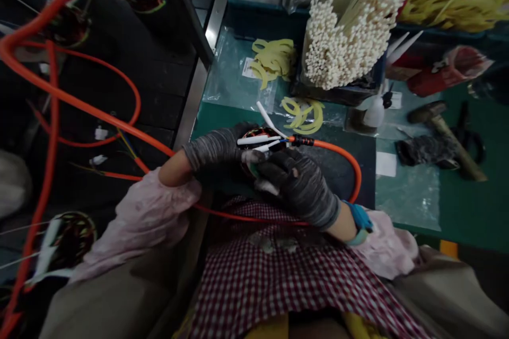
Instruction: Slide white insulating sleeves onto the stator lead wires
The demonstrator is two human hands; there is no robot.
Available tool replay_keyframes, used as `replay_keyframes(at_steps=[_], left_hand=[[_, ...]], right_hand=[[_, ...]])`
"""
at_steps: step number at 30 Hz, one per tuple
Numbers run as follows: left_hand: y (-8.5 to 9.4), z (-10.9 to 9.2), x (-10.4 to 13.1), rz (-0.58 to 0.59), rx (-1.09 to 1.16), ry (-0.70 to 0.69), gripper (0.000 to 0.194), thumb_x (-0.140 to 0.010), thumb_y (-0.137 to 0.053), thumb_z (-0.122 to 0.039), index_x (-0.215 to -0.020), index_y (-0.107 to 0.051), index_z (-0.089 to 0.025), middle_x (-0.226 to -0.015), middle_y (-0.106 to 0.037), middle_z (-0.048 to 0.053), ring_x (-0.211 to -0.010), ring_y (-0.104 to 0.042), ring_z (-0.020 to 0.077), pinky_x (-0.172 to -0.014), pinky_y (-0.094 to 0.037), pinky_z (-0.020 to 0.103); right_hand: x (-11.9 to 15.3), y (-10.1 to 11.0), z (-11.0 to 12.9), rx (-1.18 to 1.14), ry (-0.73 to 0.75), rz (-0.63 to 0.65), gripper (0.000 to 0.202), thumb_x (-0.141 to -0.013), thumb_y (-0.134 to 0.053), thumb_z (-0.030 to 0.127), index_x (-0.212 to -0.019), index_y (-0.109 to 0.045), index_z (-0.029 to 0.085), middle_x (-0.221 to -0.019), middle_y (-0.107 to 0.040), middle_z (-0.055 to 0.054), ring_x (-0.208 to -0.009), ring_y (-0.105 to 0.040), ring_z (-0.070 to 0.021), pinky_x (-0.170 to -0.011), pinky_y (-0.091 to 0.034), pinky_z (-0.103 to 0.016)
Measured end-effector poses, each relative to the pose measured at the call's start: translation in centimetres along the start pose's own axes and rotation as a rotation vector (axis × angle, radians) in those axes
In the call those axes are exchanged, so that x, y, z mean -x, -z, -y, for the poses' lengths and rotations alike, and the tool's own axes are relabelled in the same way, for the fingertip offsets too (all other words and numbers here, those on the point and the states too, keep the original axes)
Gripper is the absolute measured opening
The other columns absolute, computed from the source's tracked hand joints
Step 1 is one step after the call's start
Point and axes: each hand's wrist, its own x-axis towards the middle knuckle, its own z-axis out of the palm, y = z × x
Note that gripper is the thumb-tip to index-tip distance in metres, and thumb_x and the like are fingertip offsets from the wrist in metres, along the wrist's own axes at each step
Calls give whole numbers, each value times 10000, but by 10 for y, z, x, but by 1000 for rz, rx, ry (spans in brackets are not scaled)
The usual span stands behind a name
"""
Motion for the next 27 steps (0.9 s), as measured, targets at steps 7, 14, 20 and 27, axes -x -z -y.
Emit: replay_keyframes(at_steps=[7,14,20,27], left_hand=[[-19,5,10,-94,340,61,520,-917,-810,-630,-1275,-720,-263,-1348,-821,101,-1245,-799,341,-1061,-689,512],[-75,5,64,-490,623,-36,634,-825,-989,-681,-1247,-664,-338,-1332,-795,31,-1265,-802,321,-1088,-699,522],[-78,9,83,-499,450,-78,574,-950,-874,-696,-1407,-654,-427,-1445,-768,13,-1355,-768,325,-1170,-677,561],[-84,21,88,-539,390,-92,684,-963,-841,-723,-1550,-568,-502,-1569,-695,7,-1504,-677,342,-1256,-618,596]], right_hand=[[8,-28,16,234,-111,-61,291,-1131,-721,352,-1367,-850,239,-1196,-877,-145,-1134,-767,-328,-953,-641,-473],[23,-28,36,-20,-181,7,274,-1133,-673,224,-1292,-866,337,-1220,-889,-80,-1219,-778,-368,-992,-659,-562],[32,-36,41,37,-161,-8,357,-1155,-643,264,-1413,-819,438,-1228,-898,-24,-1244,-776,-338,-980,-630,-531],[38,-33,44,-58,-273,111,364,-1163,-647,303,-1464,-791,449,-1243,-875,-58,-1359,-705,-338,-1149,-554,-554]])
